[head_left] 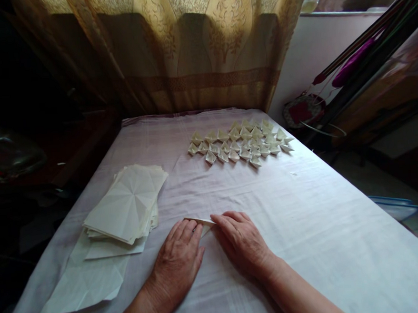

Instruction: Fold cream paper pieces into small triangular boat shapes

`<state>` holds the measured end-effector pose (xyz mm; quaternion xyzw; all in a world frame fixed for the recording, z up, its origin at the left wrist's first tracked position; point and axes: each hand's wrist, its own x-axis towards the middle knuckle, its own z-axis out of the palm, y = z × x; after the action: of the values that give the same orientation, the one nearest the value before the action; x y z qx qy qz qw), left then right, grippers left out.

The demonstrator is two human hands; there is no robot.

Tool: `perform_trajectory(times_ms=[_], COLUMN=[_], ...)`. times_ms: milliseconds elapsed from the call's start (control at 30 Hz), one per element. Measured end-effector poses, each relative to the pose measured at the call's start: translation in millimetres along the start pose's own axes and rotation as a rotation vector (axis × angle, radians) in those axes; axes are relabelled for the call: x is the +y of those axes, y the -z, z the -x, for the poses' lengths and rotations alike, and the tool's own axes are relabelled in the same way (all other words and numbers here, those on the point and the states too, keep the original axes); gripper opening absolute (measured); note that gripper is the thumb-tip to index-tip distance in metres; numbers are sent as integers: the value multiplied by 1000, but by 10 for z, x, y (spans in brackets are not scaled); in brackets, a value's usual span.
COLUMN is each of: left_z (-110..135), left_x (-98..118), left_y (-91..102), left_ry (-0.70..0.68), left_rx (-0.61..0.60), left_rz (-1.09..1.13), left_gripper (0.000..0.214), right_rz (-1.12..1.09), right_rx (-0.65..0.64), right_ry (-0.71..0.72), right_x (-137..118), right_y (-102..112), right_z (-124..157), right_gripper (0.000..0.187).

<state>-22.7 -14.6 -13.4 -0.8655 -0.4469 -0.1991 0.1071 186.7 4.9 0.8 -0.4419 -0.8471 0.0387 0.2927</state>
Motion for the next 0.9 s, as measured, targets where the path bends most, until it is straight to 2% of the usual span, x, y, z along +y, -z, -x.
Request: perform_trajectory(times_ms=[233, 400, 500, 600, 767, 900], left_z=[35, -36, -84, -89, -84, -144], left_x=[-21, -180, -291, -357, -362, -344], left_y=[15, 119, 122, 95, 125, 168], left_ry=[-14, 24, 84, 75, 48, 44], left_rx=[22, 82, 63, 11, -35, -25], left_rz=[76, 157, 142, 152, 121, 106], left_gripper=[40, 35, 43, 46, 42, 27], right_rz=[54, 71, 80, 84, 60, 69], right_rx=[-37, -53, -61, -54, -56, -73], right_ry=[4, -6, 4, 14, 4, -26], right_x=[-32, -30, -31, -29, -29, -40], right_y=[17, 2, 1, 5, 7, 2], right_z=[-26, -11, -12, -15, -8, -11], right_gripper=[18, 19, 19, 19, 18, 25])
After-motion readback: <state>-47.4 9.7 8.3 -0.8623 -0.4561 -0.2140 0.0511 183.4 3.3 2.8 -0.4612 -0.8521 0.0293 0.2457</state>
